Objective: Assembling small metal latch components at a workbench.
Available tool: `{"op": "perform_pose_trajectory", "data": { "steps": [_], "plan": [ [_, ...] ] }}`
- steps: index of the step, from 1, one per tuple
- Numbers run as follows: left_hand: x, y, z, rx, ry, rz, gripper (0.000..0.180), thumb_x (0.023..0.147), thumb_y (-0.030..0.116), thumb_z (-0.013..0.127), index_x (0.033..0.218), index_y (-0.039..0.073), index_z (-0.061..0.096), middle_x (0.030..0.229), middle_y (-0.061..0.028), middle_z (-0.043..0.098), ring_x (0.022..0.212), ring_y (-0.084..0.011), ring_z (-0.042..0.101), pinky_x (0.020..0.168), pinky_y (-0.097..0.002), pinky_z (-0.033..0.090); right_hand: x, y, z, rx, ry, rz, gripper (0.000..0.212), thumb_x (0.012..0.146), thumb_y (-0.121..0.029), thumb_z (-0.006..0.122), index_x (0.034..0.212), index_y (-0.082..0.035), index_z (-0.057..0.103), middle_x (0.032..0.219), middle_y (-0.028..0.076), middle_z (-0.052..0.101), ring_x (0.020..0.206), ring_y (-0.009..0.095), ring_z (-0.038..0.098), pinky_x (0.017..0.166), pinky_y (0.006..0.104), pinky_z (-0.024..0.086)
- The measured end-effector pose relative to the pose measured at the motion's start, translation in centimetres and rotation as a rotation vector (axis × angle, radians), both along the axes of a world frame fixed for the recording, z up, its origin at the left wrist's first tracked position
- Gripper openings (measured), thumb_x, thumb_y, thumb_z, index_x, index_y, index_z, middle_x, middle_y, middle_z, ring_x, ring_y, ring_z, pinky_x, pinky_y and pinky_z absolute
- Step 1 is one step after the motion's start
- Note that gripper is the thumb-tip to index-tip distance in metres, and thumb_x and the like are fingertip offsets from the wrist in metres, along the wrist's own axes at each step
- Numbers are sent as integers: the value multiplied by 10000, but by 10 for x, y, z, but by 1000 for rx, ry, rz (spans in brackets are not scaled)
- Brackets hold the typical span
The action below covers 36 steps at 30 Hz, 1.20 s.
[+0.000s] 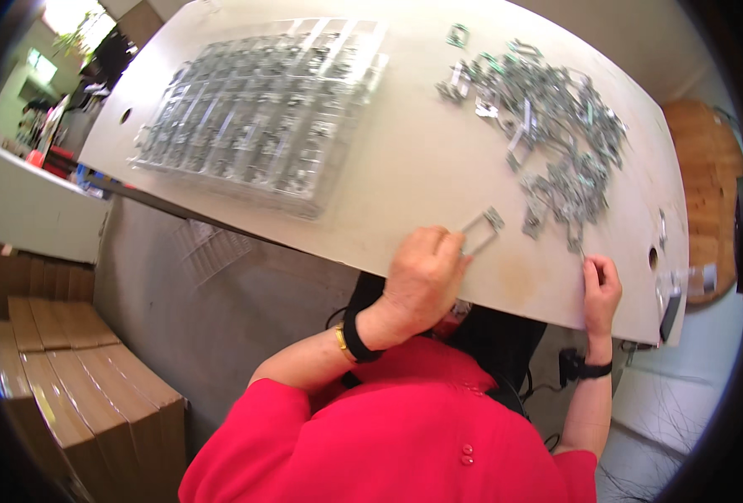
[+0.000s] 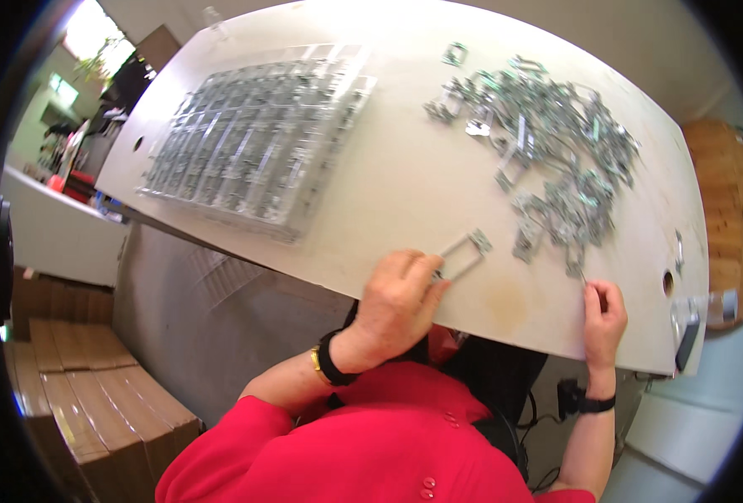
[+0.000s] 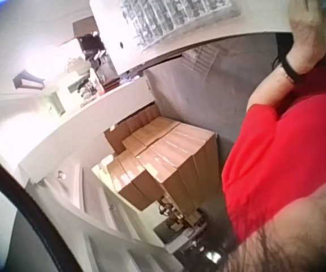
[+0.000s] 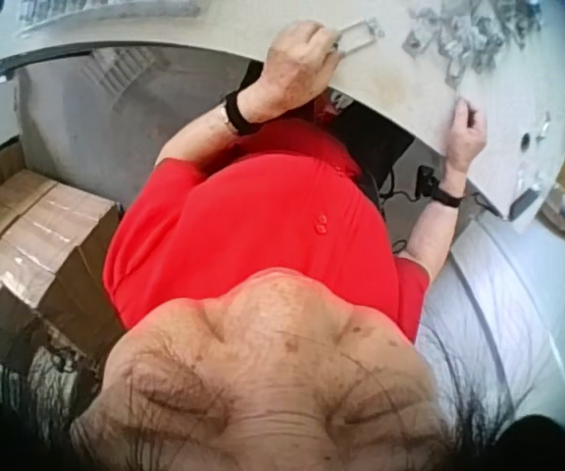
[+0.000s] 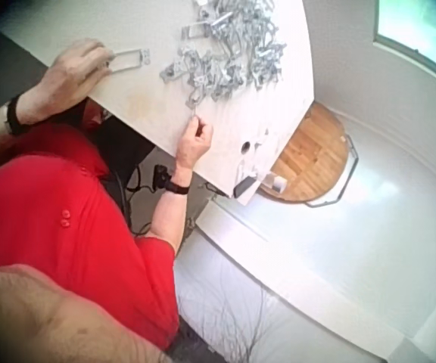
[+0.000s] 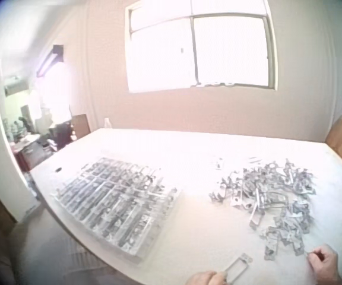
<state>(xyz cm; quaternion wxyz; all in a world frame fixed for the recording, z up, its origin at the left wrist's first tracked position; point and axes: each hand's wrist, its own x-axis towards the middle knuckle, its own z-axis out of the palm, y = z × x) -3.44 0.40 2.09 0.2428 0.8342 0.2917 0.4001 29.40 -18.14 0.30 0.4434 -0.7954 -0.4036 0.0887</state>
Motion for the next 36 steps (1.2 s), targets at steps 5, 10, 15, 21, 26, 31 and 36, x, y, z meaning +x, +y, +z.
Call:
{"op": "perform_pose_trajectory", "data": {
  "steps": [5, 10, 15, 21, 26, 31, 36],
  "plan": [
    [-1, 2, -6, 2, -57, 19, 153, 864, -21, 770, 939, 30, 647, 908, -135, 641, 855, -357, 638, 757, -457, 519, 1, 3, 0, 1, 0, 20, 70, 1071, -96, 689, 1070, -28, 705, 961, -37, 637, 867, 70, 556, 792, 243, 478],
    [-10, 11, 1, -8, -119, 24, 158, 852, -57, 756, 936, 26, 651, 895, -135, 635, 835, -350, 628, 746, -444, 513, 1, 6, 0, 1, 2, -21, 62, 1082, -91, 674, 1052, -41, 696, 942, -63, 602, 830, 47, 503, 754, 224, 440],
    [-28, 12, 18, 134, -173, 104, 197, 826, -67, 775, 972, 20, 675, 922, -114, 651, 812, -317, 623, 731, -419, 508, -2, 5, 1, -14, -27, -39, 62, 1085, -93, 671, 1049, -47, 693, 932, -73, 587, 814, 41, 481, 739, 220, 426],
    [-34, 20, 0, 161, -119, 111, 201, 773, -15, 687, 965, 24, 644, 909, -123, 610, 845, -310, 602, 769, -410, 495, -1, 3, 0, -26, -40, -54, 67, 1083, -97, 674, 1037, -50, 691, 926, -74, 587, 801, 41, 473, 721, 221, 415],
    [-41, 21, -11, 5, 5, 50, 218, 833, 1, 801, 998, 40, 663, 938, -122, 653, 862, -331, 634, 766, -427, 494, -1, 3, 0, -18, -47, -53, 64, 1079, -91, 675, 1031, -51, 689, 924, -70, 594, 801, 43, 479, 717, 224, 415],
    [-39, 27, 1, -53, -64, 40, 221, 844, 47, 823, 989, 45, 656, 930, -125, 650, 854, -342, 635, 758, -441, 494, -2, 3, 0, -18, -49, -72, 61, 1073, -82, 676, 1023, -49, 687, 916, -59, 601, 804, 48, 492, 722, 230, 424],
    [-35, 27, -3, -79, -69, 37, 223, 853, 93, 837, 962, 52, 646, 924, -124, 649, 824, -348, 634, 745, -461, 498, -2, 2, 2, -75, -32, -98, 57, 1066, -79, 679, 1019, -47, 683, 924, -54, 602, 819, 53, 508, 740, 230, 434]
  ]
}}
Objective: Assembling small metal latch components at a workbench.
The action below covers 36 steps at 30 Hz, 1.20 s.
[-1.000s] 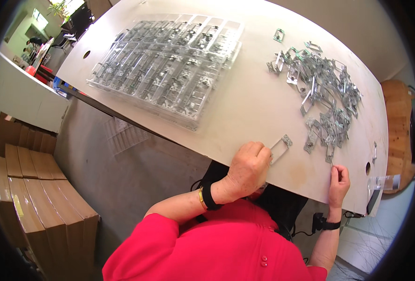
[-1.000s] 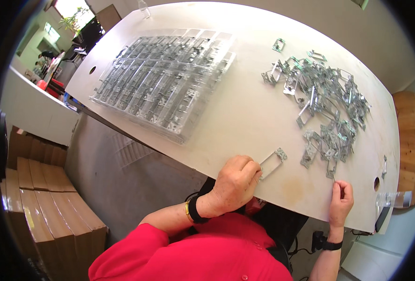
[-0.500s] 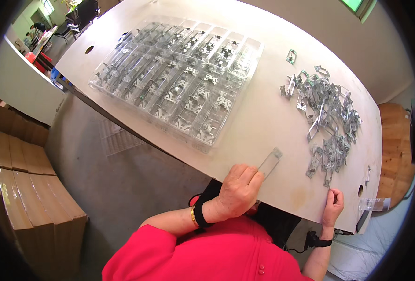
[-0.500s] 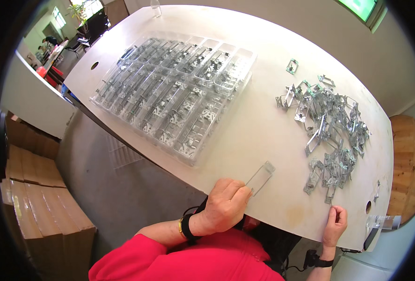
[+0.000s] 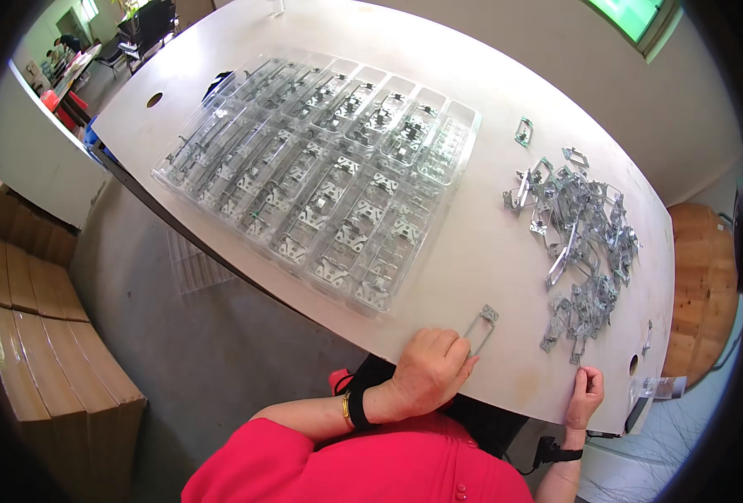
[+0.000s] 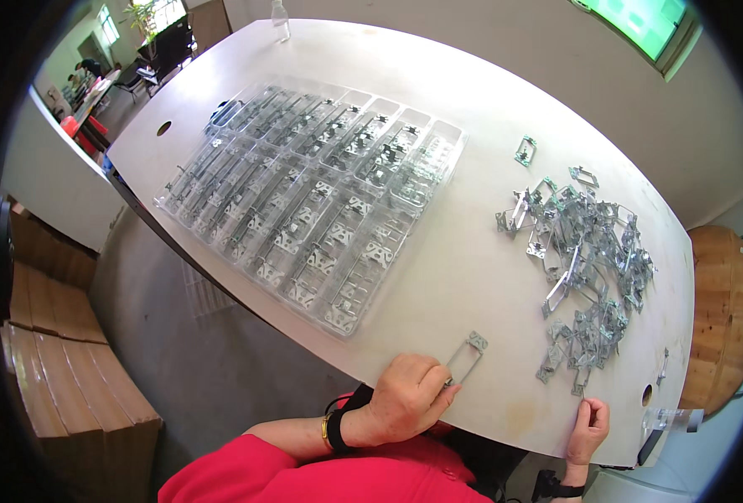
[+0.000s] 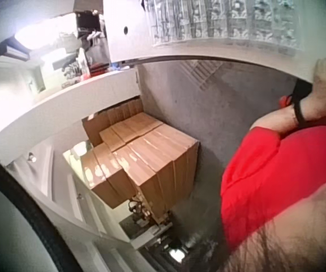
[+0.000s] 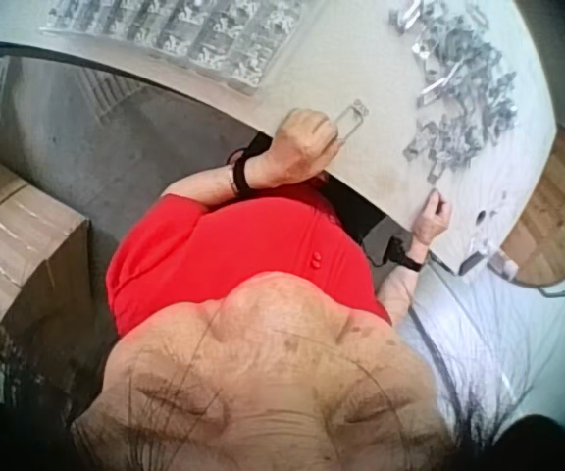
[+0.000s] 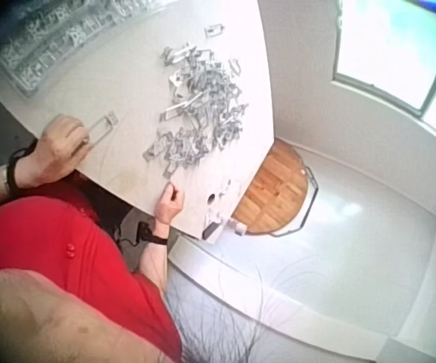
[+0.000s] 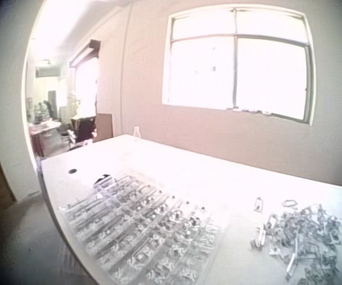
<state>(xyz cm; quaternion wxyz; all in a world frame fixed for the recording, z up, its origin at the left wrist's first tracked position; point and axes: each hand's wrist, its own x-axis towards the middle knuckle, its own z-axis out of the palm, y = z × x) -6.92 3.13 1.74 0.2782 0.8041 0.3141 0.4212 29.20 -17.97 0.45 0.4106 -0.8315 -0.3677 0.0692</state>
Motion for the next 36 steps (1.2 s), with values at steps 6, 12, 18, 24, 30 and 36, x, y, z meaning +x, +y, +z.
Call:
{"op": "perform_pose_trajectory", "data": {
  "steps": [6, 12, 18, 24, 30, 36],
  "plan": [
    [-1, 5, -1, 32, -63, 17, 186, 855, 40, 795, 934, 57, 627, 862, -111, 587, 771, -317, 591, 700, -439, 476, 4, -6, 0, -23, 3, -25, 59, 1078, -95, 674, 1052, -43, 682, 943, -46, 603, 843, 56, 519, 763, 228, 438],
    [-9, 10, 0, 107, -87, 74, 178, 854, 26, 781, 904, 63, 614, 820, -94, 548, 735, -296, 565, 676, -424, 449, 4, -5, 0, 3, -18, 21, 73, 1087, -106, 673, 1078, -35, 684, 967, -35, 622, 876, 67, 543, 793, 235, 460],
    [-10, 11, -5, 34, -43, 52, 223, 861, 54, 824, 880, 71, 603, 833, -94, 571, 735, -301, 568, 670, -428, 439, 7, -6, 0, -12, -42, 13, 78, 1092, -108, 669, 1078, -32, 682, 982, -30, 627, 888, 72, 546, 804, 238, 464],
    [-11, 11, -2, -37, -41, 42, 208, 859, 58, 812, 885, 68, 605, 859, -101, 584, 755, -305, 581, 694, -436, 449, 7, -7, 1, -16, -39, 2, 91, 1096, -115, 669, 1084, -26, 683, 989, -25, 632, 894, 77, 551, 809, 244, 469],
    [-10, 11, -7, -36, -64, 43, 192, 853, 32, 794, 891, 62, 608, 852, -101, 580, 758, -307, 592, 704, -434, 458, 4, -7, 1, -18, -69, -14, 95, 1097, -120, 672, 1091, -26, 681, 989, -22, 634, 890, 79, 552, 800, 250, 471],
    [-9, 8, -9, 23, -90, 51, 213, 848, 23, 801, 872, 63, 593, 826, -99, 559, 732, -306, 577, 670, -432, 441, 7, -9, 0, -20, -56, -9, 98, 1099, -122, 670, 1100, -25, 683, 989, -24, 633, 888, 80, 554, 797, 249, 474]
  ]
}}
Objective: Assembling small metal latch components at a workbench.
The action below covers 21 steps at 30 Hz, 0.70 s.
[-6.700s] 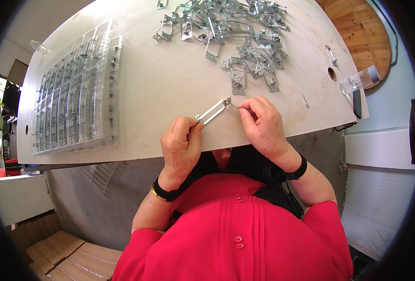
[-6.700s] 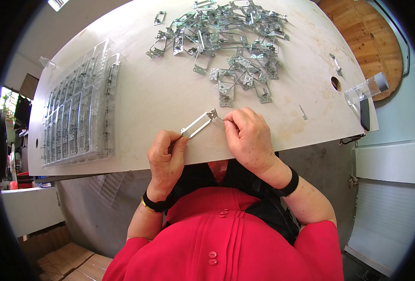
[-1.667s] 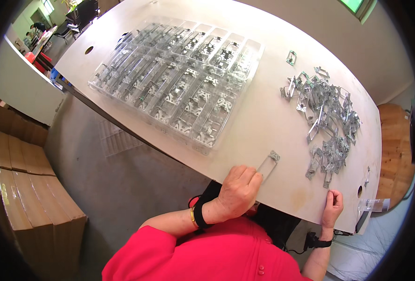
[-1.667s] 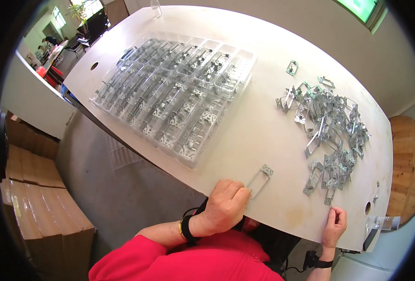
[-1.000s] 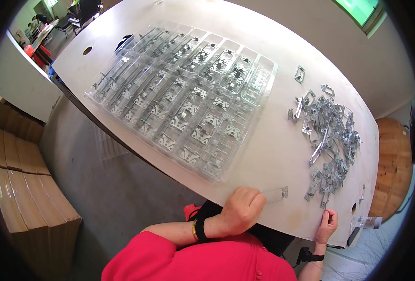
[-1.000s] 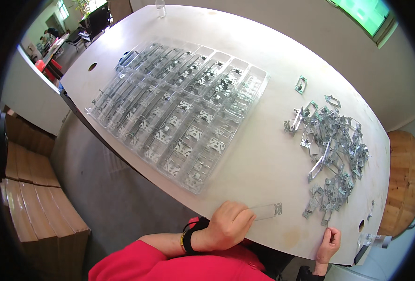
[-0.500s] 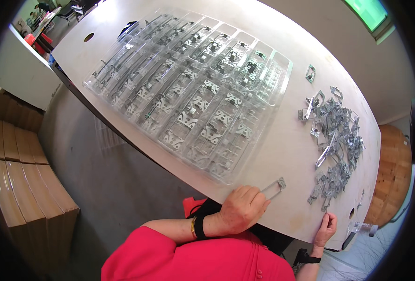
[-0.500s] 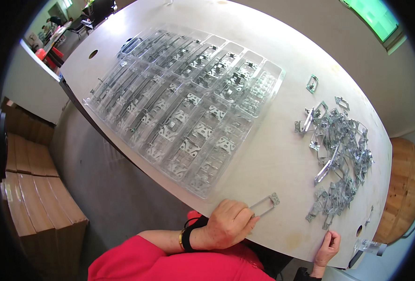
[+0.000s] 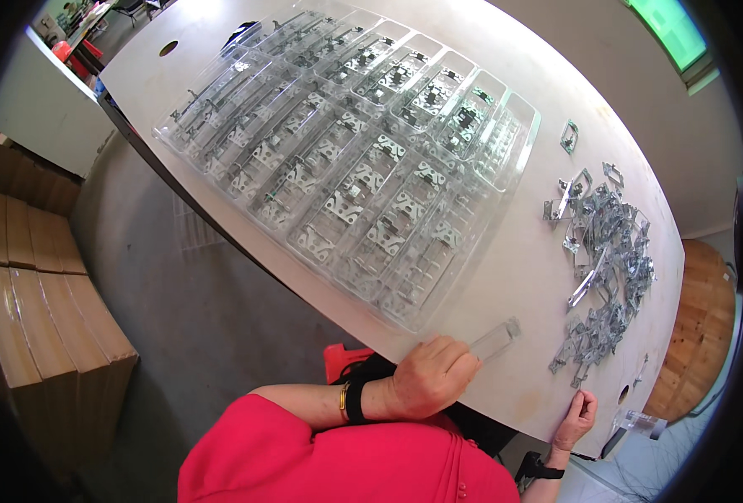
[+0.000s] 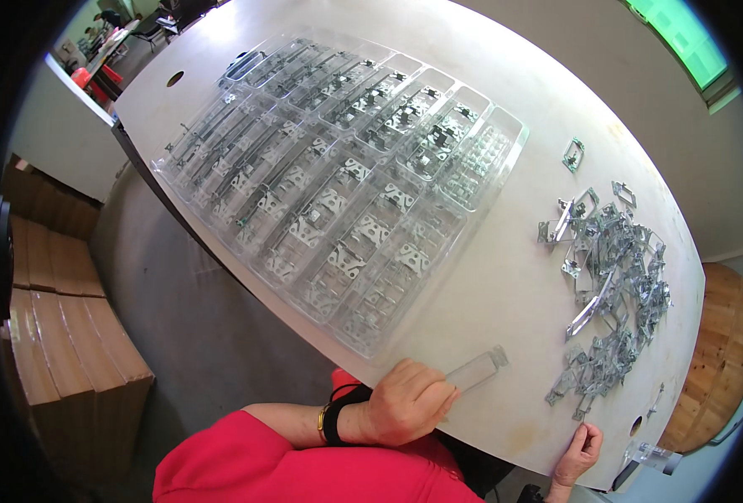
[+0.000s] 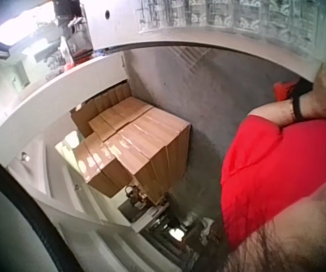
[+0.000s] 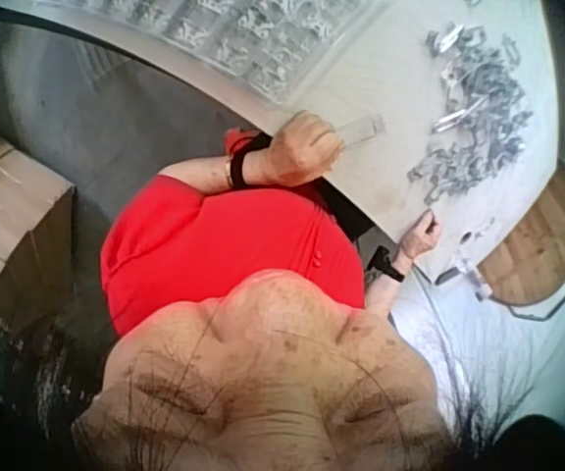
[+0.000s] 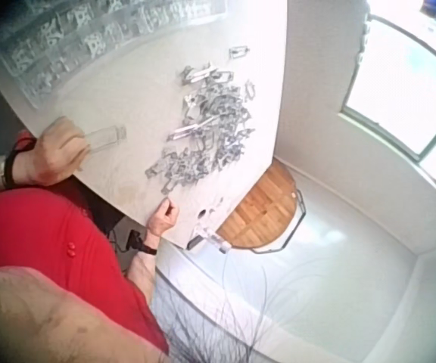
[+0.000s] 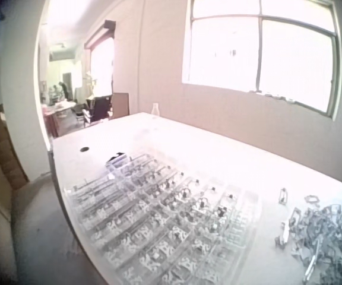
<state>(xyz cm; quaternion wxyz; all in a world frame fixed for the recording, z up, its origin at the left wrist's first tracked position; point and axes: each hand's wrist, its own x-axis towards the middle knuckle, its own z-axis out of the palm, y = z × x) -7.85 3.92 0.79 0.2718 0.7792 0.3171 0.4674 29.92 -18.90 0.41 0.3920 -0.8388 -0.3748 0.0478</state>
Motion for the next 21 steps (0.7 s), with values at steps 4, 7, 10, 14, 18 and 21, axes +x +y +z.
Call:
{"op": "perform_pose_trajectory", "data": {
  "steps": [4, 7, 10, 14, 18, 21],
  "plan": [
    [5, 2, 1, 3, 54, -12, 254, 832, 13, 821, 854, 67, 574, 810, -96, 539, 713, -296, 556, 643, -439, 422, 2, -2, -4, 17, -9, 11, 102, 1100, -128, 672, 1100, -26, 684, 992, -25, 636, 887, 79, 554, 798, 246, 470],
    [-1, 3, 12, 44, 5, -30, 250, 825, -2, 823, 841, 67, 583, 779, -78, 534, 697, -291, 559, 629, -430, 426, 1, 0, -3, 25, 14, 9, 103, 1100, -130, 671, 1101, -28, 686, 995, -26, 638, 891, 77, 555, 802, 242, 467],
    [-14, -5, 39, 84, -37, -34, 221, 822, -9, 827, 850, 65, 621, 772, -61, 572, 682, -281, 572, 615, -407, 435, -2, 3, -1, 12, 24, 18, 101, 1099, -131, 671, 1103, -31, 690, 994, -27, 638, 896, 74, 555, 806, 238, 465],
    [-40, 5, 82, 144, -80, 81, 204, 817, -16, 841, 875, 64, 662, 795, -54, 632, 673, -262, 584, 606, -386, 447, -1, 4, -4, 24, 46, -5, 96, 1092, -130, 677, 1093, -36, 698, 982, -29, 642, 881, 71, 555, 794, 242, 466],
    [-71, 30, 109, 279, 48, 380, 182, 862, -41, 826, 905, 52, 676, 832, -74, 665, 706, -267, 592, 619, -383, 455, -5, 8, -1, -2, 14, -11, 99, 1089, -134, 680, 1083, -38, 702, 970, -34, 643, 862, 69, 553, 777, 249, 471],
    [-77, 46, 116, 265, 90, 415, 177, 874, -47, 810, 912, 52, 667, 820, -85, 641, 724, -292, 593, 655, -400, 456, -6, 10, -1, 13, 6, 22, 105, 1090, -143, 681, 1080, -42, 704, 947, -39, 635, 836, 69, 544, 759, 251, 469]
  ]
}}
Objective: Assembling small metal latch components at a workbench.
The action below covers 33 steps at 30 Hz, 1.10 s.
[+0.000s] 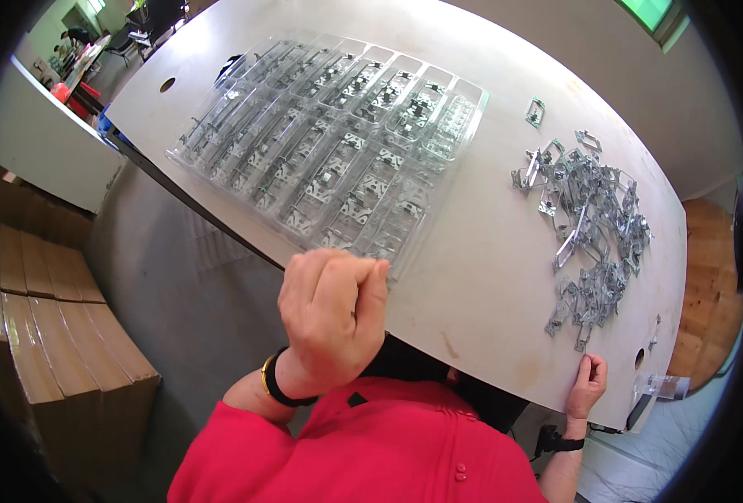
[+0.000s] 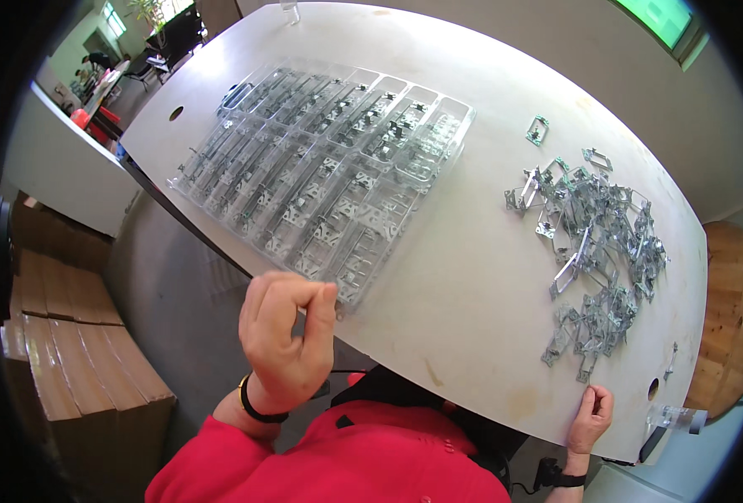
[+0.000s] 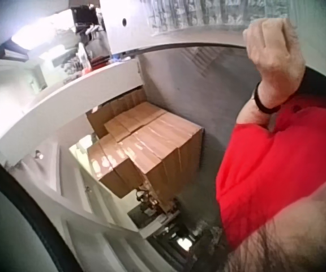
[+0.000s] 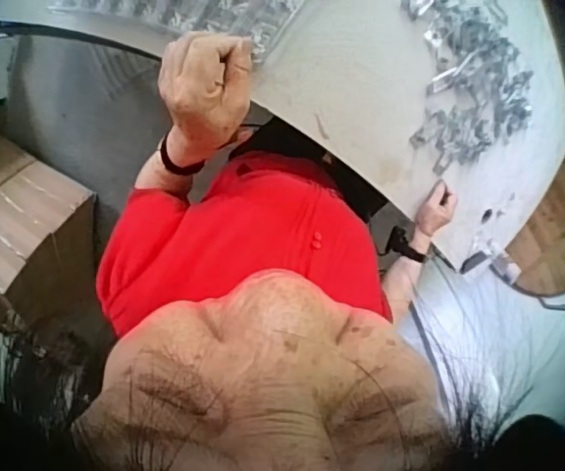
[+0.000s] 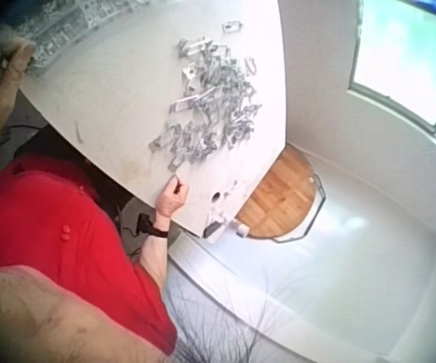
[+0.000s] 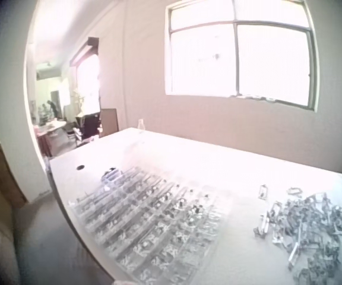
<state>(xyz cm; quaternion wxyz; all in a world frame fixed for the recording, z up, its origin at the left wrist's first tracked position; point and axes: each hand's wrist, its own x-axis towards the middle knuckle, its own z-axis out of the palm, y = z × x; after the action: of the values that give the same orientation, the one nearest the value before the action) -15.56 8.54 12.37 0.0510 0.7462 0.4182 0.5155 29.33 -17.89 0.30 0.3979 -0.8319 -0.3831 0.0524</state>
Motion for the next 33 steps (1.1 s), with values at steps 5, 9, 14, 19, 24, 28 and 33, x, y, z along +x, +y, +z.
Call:
{"op": "perform_pose_trajectory", "data": {
  "steps": [5, 9, 14, 19, 24, 28, 33],
  "plan": [
    [7, 27, -2, -22, 89, 19, 187, 879, -16, 809, 886, 64, 640, 792, -79, 592, 735, -314, 579, 694, -429, 440, 0, -1, -2, 1, -13, 1, 95, 1084, -143, 687, 1074, -49, 701, 922, -41, 617, 810, 73, 524, 740, 250, 456],
    [13, 33, -7, -35, 141, 34, 189, 885, 9, 808, 879, 68, 628, 786, -80, 573, 739, -313, 574, 712, -433, 435, 0, -1, -3, 8, 25, 7, 85, 1082, -134, 685, 1073, -51, 698, 936, -38, 620, 812, 70, 524, 737, 250, 455],
    [21, 39, -13, -81, 195, 61, 167, 894, 15, 812, 847, 62, 659, 771, -80, 614, 741, -314, 593, 719, -437, 435, -1, -1, -5, 44, 16, 19, 73, 1083, -119, 673, 1077, -49, 695, 944, -34, 613, 808, 66, 516, 729, 245, 446],
    [22, 43, -17, -97, 256, 83, 190, 884, 56, 823, 838, 77, 640, 794, -76, 606, 765, -306, 600, 733, -437, 439, -1, 0, -4, 26, 8, 9, 75, 1080, -116, 677, 1067, -45, 696, 932, -35, 602, 799, 71, 507, 721, 247, 440],
    [27, 45, -22, -62, 301, 150, 138, 861, 78, 853, 852, 84, 716, 767, -62, 617, 756, -298, 619, 730, -435, 446, -2, 2, -2, 25, -16, 23, 84, 1079, -124, 685, 1054, -45, 699, 928, -36, 596, 789, 71, 494, 711, 248, 432],
    [28, 44, -25, -54, 318, 175, 119, 854, 90, 856, 909, 91, 751, 797, -61, 625, 786, -297, 630, 754, -438, 456, -1, 1, -3, 21, -14, 16, 86, 1078, -127, 690, 1052, -45, 699, 925, -37, 593, 786, 71, 492, 707, 247, 429],
    [29, 44, -26, -70, 352, 179, 133, 880, 81, 830, 999, 76, 771, 844, -72, 636, 830, -300, 635, 782, -442, 462, 1, -1, -6, 27, -17, 16, 87, 1079, -125, 688, 1049, -44, 697, 923, -39, 592, 788, 71, 493, 709, 247, 431]
  ]
}}
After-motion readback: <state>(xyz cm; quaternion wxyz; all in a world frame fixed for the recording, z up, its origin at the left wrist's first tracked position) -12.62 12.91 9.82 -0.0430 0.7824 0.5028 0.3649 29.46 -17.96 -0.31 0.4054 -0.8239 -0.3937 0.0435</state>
